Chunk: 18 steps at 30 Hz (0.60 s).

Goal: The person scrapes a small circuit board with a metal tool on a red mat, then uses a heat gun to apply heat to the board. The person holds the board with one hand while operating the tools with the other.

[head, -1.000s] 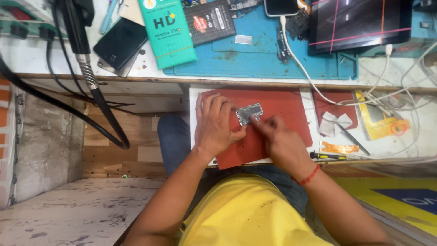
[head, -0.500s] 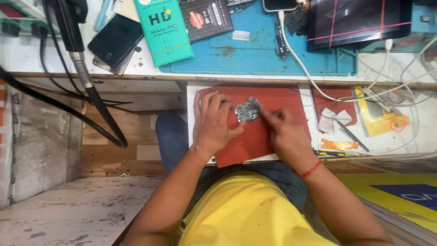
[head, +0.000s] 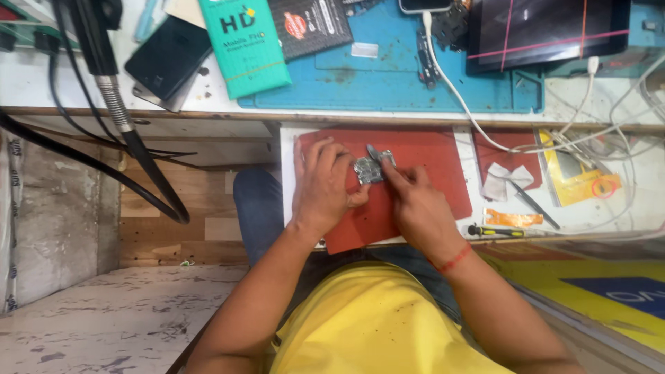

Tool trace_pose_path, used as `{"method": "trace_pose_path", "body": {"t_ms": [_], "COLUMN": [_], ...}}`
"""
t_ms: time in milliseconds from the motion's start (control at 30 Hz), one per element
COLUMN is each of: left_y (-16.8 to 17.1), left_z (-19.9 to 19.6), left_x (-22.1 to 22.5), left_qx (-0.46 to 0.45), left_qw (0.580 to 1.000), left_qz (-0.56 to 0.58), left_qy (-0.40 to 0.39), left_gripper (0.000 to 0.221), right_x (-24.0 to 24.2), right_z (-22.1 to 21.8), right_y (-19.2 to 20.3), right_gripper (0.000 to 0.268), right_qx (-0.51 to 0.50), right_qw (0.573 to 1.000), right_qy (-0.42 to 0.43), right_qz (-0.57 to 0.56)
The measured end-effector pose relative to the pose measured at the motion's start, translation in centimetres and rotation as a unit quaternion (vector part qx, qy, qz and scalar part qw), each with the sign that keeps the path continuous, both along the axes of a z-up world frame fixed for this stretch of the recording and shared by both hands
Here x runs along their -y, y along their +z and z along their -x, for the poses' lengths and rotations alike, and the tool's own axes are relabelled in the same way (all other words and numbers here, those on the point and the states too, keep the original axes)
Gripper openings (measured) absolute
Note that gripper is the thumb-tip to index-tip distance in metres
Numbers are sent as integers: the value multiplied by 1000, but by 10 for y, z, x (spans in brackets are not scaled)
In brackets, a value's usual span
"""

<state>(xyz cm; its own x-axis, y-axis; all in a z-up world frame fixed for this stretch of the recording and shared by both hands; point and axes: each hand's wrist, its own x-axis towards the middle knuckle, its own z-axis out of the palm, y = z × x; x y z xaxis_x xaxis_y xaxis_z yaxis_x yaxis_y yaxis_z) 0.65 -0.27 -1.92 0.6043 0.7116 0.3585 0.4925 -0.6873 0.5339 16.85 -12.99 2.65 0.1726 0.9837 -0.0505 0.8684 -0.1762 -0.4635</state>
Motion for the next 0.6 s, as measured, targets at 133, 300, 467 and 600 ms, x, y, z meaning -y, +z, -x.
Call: {"method": "trace_pose_path", "body": {"t_ms": [133, 300, 467, 600], "left_y": [8, 7, 16, 9], "left_z": [-1, 2, -4, 3], "left_x": [-8, 2, -11, -1], "left_qx": [14, -5, 9, -5], "left_qw": [1000, 999, 999, 1000], "left_qz": [17, 37, 33, 25], "left_qy": [-2, -4, 6, -11], "left_gripper": [58, 53, 51, 53], "right_x": [-11, 0, -8, 11], "right_z": [6, 1, -15, -6], "right_y": [3, -6, -6, -4], "right_gripper": [63, 58, 55, 61], "right_qx": [-14, 2, 32, 28], "right_qw": [999, 1000, 998, 997], "right_qy": [-17, -25, -46, -47], "right_qz": [35, 16, -7, 63]}}
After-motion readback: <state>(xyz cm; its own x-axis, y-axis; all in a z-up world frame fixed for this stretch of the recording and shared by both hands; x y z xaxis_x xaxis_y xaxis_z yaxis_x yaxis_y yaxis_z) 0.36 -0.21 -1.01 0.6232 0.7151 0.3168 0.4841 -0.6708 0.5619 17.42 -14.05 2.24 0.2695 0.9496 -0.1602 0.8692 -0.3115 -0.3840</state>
